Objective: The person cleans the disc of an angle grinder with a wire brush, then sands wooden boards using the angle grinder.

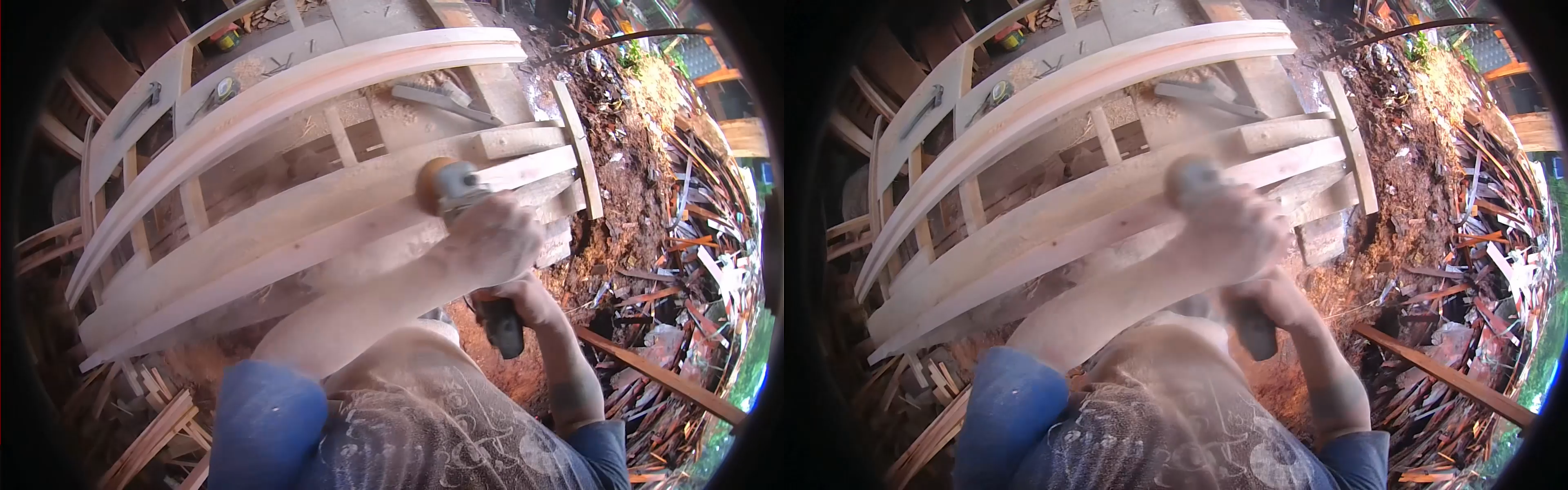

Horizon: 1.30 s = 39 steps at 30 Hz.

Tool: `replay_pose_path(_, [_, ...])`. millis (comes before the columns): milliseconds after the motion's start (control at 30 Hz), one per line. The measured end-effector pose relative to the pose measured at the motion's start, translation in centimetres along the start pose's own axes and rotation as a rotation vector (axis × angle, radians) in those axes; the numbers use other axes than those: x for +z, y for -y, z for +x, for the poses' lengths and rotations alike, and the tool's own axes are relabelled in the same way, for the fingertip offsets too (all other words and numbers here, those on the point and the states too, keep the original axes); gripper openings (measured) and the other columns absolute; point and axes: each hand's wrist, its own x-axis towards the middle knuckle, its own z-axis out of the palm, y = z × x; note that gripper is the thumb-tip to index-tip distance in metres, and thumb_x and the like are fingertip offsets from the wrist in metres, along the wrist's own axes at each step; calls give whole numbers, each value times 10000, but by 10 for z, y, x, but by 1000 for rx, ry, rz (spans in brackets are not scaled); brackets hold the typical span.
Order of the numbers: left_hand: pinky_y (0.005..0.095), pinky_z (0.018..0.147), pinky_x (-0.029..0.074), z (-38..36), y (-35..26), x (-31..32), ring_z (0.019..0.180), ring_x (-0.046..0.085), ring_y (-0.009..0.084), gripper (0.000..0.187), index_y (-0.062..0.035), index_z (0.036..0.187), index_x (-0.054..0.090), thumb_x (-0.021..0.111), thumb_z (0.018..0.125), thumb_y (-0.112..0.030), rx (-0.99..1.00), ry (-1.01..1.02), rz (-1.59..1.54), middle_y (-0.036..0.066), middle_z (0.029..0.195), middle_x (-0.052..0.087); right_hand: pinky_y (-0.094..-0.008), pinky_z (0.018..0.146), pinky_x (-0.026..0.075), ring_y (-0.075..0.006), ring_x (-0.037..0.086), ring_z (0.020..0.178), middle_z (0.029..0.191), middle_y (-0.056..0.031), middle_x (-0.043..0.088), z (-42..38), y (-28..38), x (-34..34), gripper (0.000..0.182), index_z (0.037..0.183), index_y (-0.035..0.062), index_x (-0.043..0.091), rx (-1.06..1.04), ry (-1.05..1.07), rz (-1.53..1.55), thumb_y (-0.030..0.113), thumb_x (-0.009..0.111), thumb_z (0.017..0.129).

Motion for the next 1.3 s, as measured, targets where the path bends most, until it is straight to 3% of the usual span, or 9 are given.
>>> replay_pose_path(67, [362, 671, 480, -41, 5, -39, 639, 610, 169, 232, -130, 705, 639, 628, 883, -278, -60, 37, 79, -7, 681, 627, -331, 581, 571, -205, 675, 659, 790, -118, 679, 6, 13, 50, 253, 926, -26, 678, -47, 82, -126, 145, 731, 748])
replay_pose_path(233, [332, 668, 534, -144, 3, -119, 625, 649, 201, 249, -106, 716, 627, 671, 901, -267, -379, 12, 160, 44, 695, 639, -321, 761, 569, -212, 678, 942, 1043, -138, 697, 31, 19, 149, 275, 1044, -35, 675, -242, 371, -455, 169, 704, 861])
replay_pose_path(300, [364, 621, 487, -179, 5, -145, 598, 599, 209, 276, -101, 675, 596, 688, 890, -248, -474, -89, 196, 52, 642, 576, -394, 994, 492, -305, 634, 1130, 1174, -212, 673, 47, 21, 185, 473, 1227, -13, 632, -117, 508, -602, 239, 728, 838])
replay_pose_path(500, [397, 605, 468, -230, 13, -189, 597, 597, 245, 305, -78, 633, 576, 707, 874, -212, -543, -87, 370, 70, 636, 580, -406, 998, 489, -330, 644, 1115, 1187, -224, 677, 62, 21, 250, 528, 1243, 1, 632, -142, 577, -558, 309, 747, 830])
replay_pose_path(667, [365, 601, 483, -176, -1, -125, 592, 600, 188, 293, -119, 648, 616, 673, 895, -268, -294, -2, 182, 26, 638, 592, -371, 880, 549, -252, 673, 1014, 1064, -166, 706, 20, 2, 176, 287, 1098, -21, 684, -7, 319, -482, 123, 694, 851])
replay_pose_path(967, [315, 674, 501, -28, -24, -6, 621, 659, 156, 151, -137, 711, 706, 650, 805, -242, 130, 81, 4, 37, 704, 685, -310, 566, 523, -206, 646, 620, 714, -98, 660, -32, -33, 33, 204, 884, -22, 672, -4, -134, -16, 161, 668, 796])
replay_pose_path(1067, [321, 643, 519, 8, -25, 32, 646, 683, 158, 158, -150, 708, 730, 637, 805, -233, 202, -62, -40, 39, 689, 692, -347, 549, 553, -231, 657, 586, 754, -121, 668, -38, -21, 2, 300, 935, -43, 669, 36, -270, 137, 147, 762, 722])
replay_pose_path(1200, [335, 627, 550, 70, -28, 37, 673, 718, 187, 192, -148, 671, 753, 633, 783, -247, 206, 299, 14, 81, 737, 733, -367, 562, 572, -255, 670, 592, 770, -145, 679, -37, -8, -40, 424, 946, -52, 665, 6, -299, 162, 327, 741, 772])
replay_pose_path(1300, [356, 648, 571, 92, -21, 50, 688, 732, 208, 202, -131, 682, 762, 632, 772, -256, 242, 243, 20, 92, 714, 732, -364, 553, 556, -250, 661, 589, 770, -142, 681, -34, 2, -47, 360, 938, -48, 675, 18, -432, 235, 292, 685, 821])
